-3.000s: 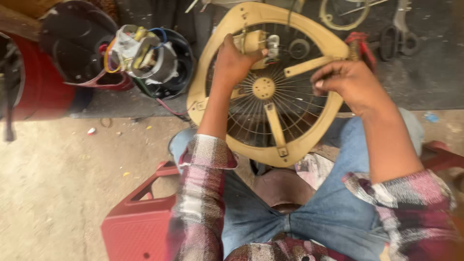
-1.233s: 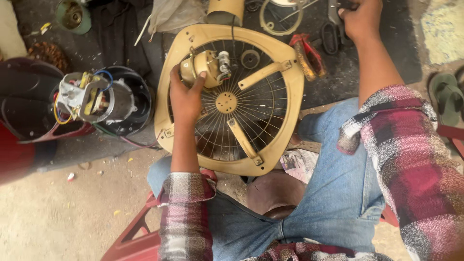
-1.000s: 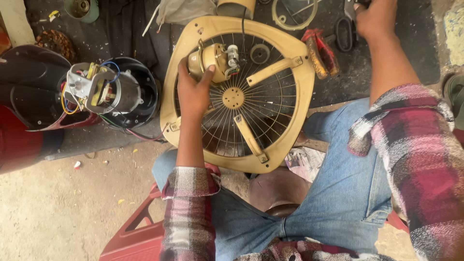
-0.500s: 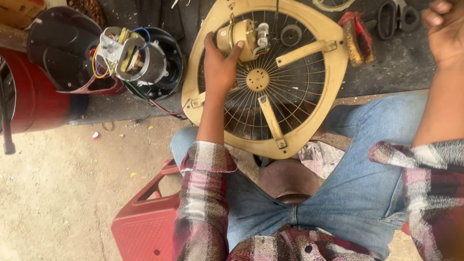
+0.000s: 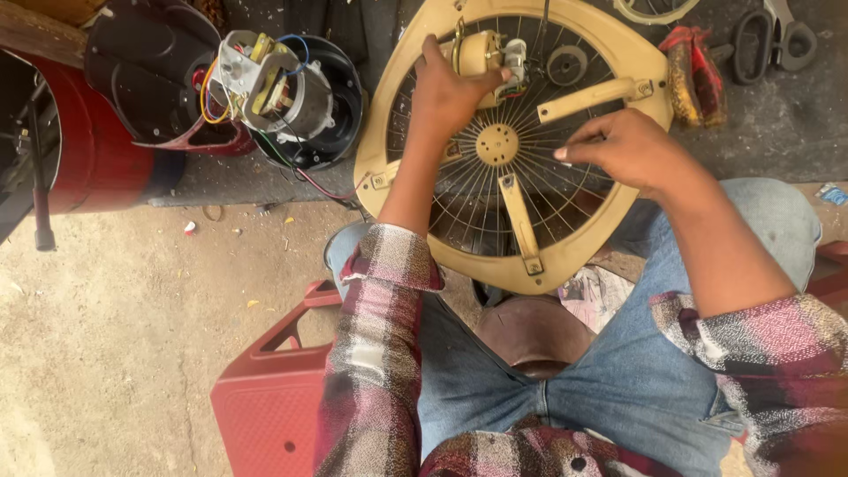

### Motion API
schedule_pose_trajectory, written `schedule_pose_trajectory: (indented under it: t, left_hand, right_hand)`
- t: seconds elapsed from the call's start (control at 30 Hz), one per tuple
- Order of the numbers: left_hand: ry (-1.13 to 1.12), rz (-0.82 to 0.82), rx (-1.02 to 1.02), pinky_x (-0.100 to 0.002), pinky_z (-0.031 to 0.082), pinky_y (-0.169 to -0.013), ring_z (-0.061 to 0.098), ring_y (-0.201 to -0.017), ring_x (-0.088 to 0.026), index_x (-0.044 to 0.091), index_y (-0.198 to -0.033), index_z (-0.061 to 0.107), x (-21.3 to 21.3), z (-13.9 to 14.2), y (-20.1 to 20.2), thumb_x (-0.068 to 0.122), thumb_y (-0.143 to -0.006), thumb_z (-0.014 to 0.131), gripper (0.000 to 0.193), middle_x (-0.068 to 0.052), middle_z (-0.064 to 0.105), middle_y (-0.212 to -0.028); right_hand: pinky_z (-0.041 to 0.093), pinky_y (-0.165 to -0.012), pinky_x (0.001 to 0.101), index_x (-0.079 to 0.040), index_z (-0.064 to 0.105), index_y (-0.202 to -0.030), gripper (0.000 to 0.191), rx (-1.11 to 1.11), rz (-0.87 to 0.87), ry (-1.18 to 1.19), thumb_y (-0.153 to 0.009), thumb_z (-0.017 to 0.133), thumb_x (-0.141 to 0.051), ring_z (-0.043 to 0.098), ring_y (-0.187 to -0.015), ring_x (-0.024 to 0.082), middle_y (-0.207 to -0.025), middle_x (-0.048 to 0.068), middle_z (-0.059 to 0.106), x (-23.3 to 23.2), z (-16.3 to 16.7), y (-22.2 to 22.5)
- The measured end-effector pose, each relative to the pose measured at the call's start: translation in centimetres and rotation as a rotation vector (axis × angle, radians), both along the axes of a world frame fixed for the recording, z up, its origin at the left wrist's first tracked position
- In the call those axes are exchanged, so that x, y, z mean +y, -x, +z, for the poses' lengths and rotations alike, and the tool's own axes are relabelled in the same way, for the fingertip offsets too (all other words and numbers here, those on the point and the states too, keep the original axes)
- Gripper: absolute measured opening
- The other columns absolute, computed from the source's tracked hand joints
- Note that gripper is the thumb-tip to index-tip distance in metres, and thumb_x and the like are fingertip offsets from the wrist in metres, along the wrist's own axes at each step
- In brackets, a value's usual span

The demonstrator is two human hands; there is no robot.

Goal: The person sits cross-legged and works on a beige pedestal fan placed on their lap. They use pliers to tighten a screw on the fan's central hub, then plug in the power cord and test the fan by rotating the motor housing.

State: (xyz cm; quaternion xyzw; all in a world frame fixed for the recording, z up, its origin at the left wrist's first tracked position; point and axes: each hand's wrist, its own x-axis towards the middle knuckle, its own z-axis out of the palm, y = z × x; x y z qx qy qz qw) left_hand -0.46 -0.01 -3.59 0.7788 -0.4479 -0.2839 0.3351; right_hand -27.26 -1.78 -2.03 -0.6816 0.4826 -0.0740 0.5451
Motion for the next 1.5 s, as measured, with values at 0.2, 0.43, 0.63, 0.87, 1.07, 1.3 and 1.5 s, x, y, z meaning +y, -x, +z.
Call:
schedule_pose_trajectory:
  t: [0.2,0.43,0.63,0.87,1.07,1.3,1.5]
  left_hand:
    - [-0.095,0.042,0.039,-0.041,0.06,-0.091,0.076,-0.104,-0.037,-0.011,-0.135,0.05,-0.8,0.6,-0.9,0.043,-0.062,0.085,0.097,-0.03,0.072,-0.117]
    - [0.193,0.156,0.781,-0.04,0.069,-0.069,0.077,-0.096,-0.037,-0.012,-0.126,0.049,0.9,3.1,-3.6,0.038,-0.067,0.082,0.084,-0.031,0.068,-0.113]
    - [0.144,0.117,0.969,-0.043,0.065,-0.064,0.069,-0.098,-0.034,-0.007,-0.124,0.053,3.0,3.8,-2.0,0.031,-0.07,0.076,0.07,-0.021,0.064,-0.111]
    - [0.175,-0.176,1.156,-0.041,0.055,-0.094,0.061,-0.111,-0.031,-0.006,-0.125,0.062,4.3,2.7,-1.5,0.015,-0.077,0.069,0.053,-0.02,0.063,-0.113]
    - [0.044,-0.161,1.089,-0.039,0.057,-0.082,0.063,-0.102,-0.026,0.002,-0.13,0.052,4.7,2.5,-0.7,0.015,-0.068,0.069,0.065,-0.013,0.063,-0.107]
    - [0.017,-0.284,1.158,-0.04,0.054,-0.088,0.062,-0.108,-0.032,-0.002,-0.137,0.052,4.7,2.2,-0.4,0.017,-0.071,0.068,0.071,-0.019,0.066,-0.114]
    - [0.138,-0.086,1.271,-0.046,0.057,-0.093,0.067,-0.106,-0.029,-0.001,-0.13,0.06,4.1,0.1,-1.2,0.017,-0.072,0.065,0.061,-0.014,0.068,-0.112]
  right_hand:
    - [0.029,-0.046,0.023,-0.003,0.076,-0.109,0.032,-0.13,-0.306,-0.382,-0.082,0.082,-0.019,0.039,-0.054,0.005,-0.066,-0.006,0.052,-0.6,-0.5,-1.2]
    - [0.025,-0.044,0.0238,0.002,0.073,-0.114,0.035,-0.17,-0.222,-0.485,-0.085,0.079,-0.017,0.036,-0.051,0.006,-0.06,-0.005,0.045,-1.0,0.1,-1.9]
    - [0.027,-0.043,0.0231,0.001,0.07,-0.122,0.035,-0.314,-0.249,-0.639,-0.093,0.068,-0.019,0.036,-0.052,0.004,-0.061,-0.007,0.038,-0.3,1.4,-2.2]
    - [0.029,-0.041,0.023,-0.001,0.062,-0.109,0.019,-0.522,-0.141,-0.697,-0.099,0.064,-0.017,0.035,-0.049,0.006,-0.059,-0.006,0.035,-0.4,1.1,-0.8]
    - [0.026,-0.04,0.0243,-0.006,0.053,-0.086,0.024,-0.478,-0.114,-0.656,-0.102,0.064,-0.02,0.033,-0.048,0.007,-0.058,-0.004,0.034,0.2,0.8,-1.0]
    - [0.028,-0.041,0.0236,-0.001,0.055,-0.097,0.021,-0.503,-0.102,-0.738,-0.095,0.069,-0.016,0.035,-0.048,0.006,-0.06,-0.005,0.037,1.0,0.2,-1.0]
    - [0.026,-0.041,0.0232,0.003,0.07,-0.116,0.032,-0.442,-0.23,-0.531,-0.087,0.077,-0.008,0.037,-0.044,0.006,-0.059,-0.004,0.049,-0.4,1.3,0.4]
